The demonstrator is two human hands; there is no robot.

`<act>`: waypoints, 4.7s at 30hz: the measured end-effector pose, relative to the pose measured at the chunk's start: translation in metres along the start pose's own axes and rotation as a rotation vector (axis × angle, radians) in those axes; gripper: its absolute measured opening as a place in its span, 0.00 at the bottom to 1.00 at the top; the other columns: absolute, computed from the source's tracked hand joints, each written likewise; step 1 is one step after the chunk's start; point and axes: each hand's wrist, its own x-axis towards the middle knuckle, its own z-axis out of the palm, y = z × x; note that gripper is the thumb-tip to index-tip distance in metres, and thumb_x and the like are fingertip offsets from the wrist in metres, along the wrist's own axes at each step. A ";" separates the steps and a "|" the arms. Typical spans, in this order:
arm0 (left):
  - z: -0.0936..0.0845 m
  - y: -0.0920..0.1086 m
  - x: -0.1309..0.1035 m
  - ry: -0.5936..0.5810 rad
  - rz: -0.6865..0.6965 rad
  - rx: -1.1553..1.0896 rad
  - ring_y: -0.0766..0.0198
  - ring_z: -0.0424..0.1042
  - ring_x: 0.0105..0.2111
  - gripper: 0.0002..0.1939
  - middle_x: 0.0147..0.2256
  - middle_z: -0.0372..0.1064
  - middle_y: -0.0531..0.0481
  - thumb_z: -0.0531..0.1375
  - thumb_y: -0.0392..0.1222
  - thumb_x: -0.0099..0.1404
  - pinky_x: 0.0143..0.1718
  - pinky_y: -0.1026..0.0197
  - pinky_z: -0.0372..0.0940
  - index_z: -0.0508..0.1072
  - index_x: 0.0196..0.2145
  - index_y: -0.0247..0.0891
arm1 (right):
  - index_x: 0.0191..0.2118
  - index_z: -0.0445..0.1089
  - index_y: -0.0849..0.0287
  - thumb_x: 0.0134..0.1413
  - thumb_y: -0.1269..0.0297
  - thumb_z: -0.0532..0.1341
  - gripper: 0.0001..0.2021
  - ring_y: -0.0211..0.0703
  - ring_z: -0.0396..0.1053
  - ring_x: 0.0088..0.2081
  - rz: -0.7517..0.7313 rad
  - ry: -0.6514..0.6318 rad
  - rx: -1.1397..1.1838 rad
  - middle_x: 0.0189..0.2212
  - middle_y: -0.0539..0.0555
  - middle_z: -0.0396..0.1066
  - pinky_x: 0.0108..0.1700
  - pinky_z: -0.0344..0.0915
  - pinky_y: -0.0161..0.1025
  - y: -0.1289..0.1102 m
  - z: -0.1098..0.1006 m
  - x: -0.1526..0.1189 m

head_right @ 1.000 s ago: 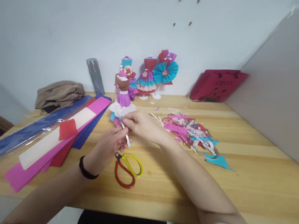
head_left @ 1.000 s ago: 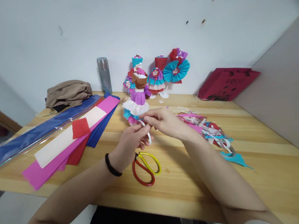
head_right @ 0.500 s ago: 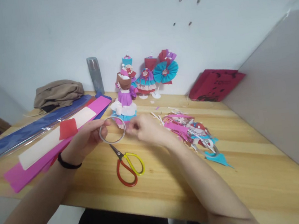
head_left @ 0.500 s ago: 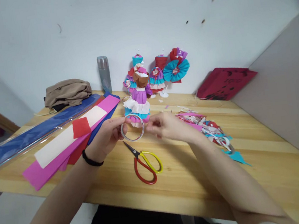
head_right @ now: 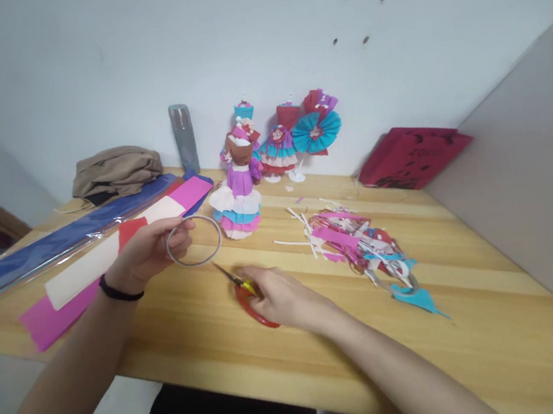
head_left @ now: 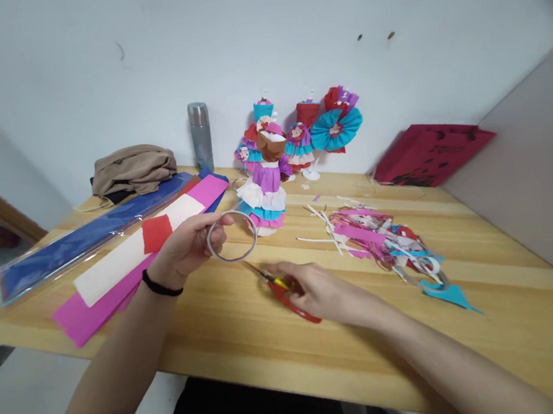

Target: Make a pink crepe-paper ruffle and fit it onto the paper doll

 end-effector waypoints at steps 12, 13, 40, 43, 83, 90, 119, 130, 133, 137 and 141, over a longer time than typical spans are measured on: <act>-0.006 -0.001 0.002 -0.053 -0.067 -0.014 0.74 0.55 0.12 0.12 0.14 0.55 0.55 0.57 0.37 0.63 0.13 0.71 0.51 0.76 0.27 0.27 | 0.47 0.67 0.55 0.35 0.43 0.73 0.34 0.48 0.74 0.44 0.025 -0.118 1.277 0.39 0.55 0.72 0.51 0.66 0.46 0.035 0.012 -0.004; -0.006 -0.001 0.002 -0.052 -0.071 -0.016 0.74 0.55 0.12 0.12 0.14 0.55 0.55 0.57 0.37 0.63 0.13 0.71 0.51 0.76 0.27 0.28 | 0.46 0.67 0.56 0.34 0.39 0.72 0.35 0.50 0.74 0.45 0.025 -0.127 1.298 0.38 0.56 0.73 0.52 0.65 0.48 0.033 0.013 0.001; -0.007 0.004 0.024 -0.284 -0.036 0.215 0.73 0.54 0.15 0.14 0.13 0.55 0.54 0.58 0.39 0.60 0.18 0.69 0.53 0.72 0.20 0.29 | 0.43 0.68 0.58 0.49 0.29 0.53 0.34 0.48 0.73 0.31 -0.215 -0.005 1.292 0.32 0.58 0.75 0.32 0.68 0.43 -0.014 0.004 0.077; -0.007 0.003 0.028 -0.292 -0.047 0.215 0.73 0.54 0.15 0.14 0.13 0.55 0.55 0.59 0.40 0.60 0.20 0.68 0.54 0.70 0.19 0.30 | 0.42 0.69 0.58 0.49 0.30 0.55 0.33 0.46 0.72 0.29 -0.215 0.015 1.302 0.30 0.56 0.74 0.30 0.67 0.41 -0.016 0.005 0.078; -0.018 -0.005 0.032 -0.319 -0.076 0.304 0.73 0.54 0.16 0.12 0.15 0.56 0.55 0.61 0.43 0.58 0.18 0.68 0.49 0.75 0.27 0.28 | 0.28 0.60 0.56 0.46 0.26 0.53 0.32 0.32 0.51 0.13 -0.101 0.381 0.965 0.10 0.42 0.54 0.15 0.46 0.34 -0.015 0.008 0.084; -0.018 -0.005 0.031 -0.293 -0.078 0.301 0.73 0.55 0.16 0.13 0.14 0.57 0.54 0.61 0.43 0.58 0.18 0.68 0.49 0.75 0.26 0.28 | 0.26 0.58 0.55 0.44 0.27 0.56 0.31 0.31 0.48 0.12 -0.117 0.440 0.928 0.10 0.42 0.52 0.14 0.41 0.35 -0.012 0.010 0.086; -0.025 0.002 0.025 -0.397 -0.032 0.417 0.73 0.56 0.13 0.12 0.12 0.60 0.52 0.63 0.44 0.54 0.16 0.68 0.47 0.77 0.25 0.28 | 0.29 0.61 0.56 0.48 0.31 0.57 0.29 0.28 0.48 0.11 -0.123 0.180 1.052 0.13 0.41 0.55 0.14 0.42 0.31 -0.004 -0.005 0.081; -0.040 0.016 0.008 -0.472 0.069 0.432 0.73 0.54 0.11 0.16 0.11 0.61 0.50 0.68 0.49 0.51 0.14 0.68 0.45 0.78 0.23 0.29 | 0.37 0.65 0.58 0.46 0.31 0.60 0.30 0.38 0.70 0.21 -0.149 0.017 0.977 0.24 0.50 0.72 0.20 0.51 0.33 0.002 0.002 0.084; -0.047 0.016 0.007 -0.524 0.092 0.443 0.72 0.55 0.10 0.20 0.11 0.61 0.48 0.70 0.53 0.49 0.14 0.66 0.47 0.78 0.21 0.30 | 0.36 0.66 0.59 0.49 0.33 0.58 0.29 0.37 0.68 0.18 -0.141 -0.028 0.957 0.22 0.51 0.71 0.18 0.51 0.32 0.003 0.001 0.081; -0.055 0.015 0.009 -0.601 0.198 0.432 0.70 0.54 0.09 0.21 0.09 0.58 0.48 0.68 0.56 0.49 0.14 0.64 0.49 0.76 0.17 0.33 | 0.34 0.66 0.60 0.53 0.38 0.58 0.26 0.36 0.65 0.16 -0.106 -0.100 0.869 0.20 0.49 0.69 0.16 0.55 0.33 0.001 0.000 0.074; -0.055 0.015 0.010 -0.601 0.220 0.447 0.67 0.55 0.08 0.24 0.07 0.55 0.47 0.68 0.60 0.44 0.14 0.62 0.51 0.72 0.11 0.36 | 0.35 0.67 0.61 0.55 0.38 0.58 0.26 0.35 0.66 0.17 -0.145 -0.118 0.781 0.22 0.50 0.70 0.17 0.53 0.31 0.000 -0.003 0.070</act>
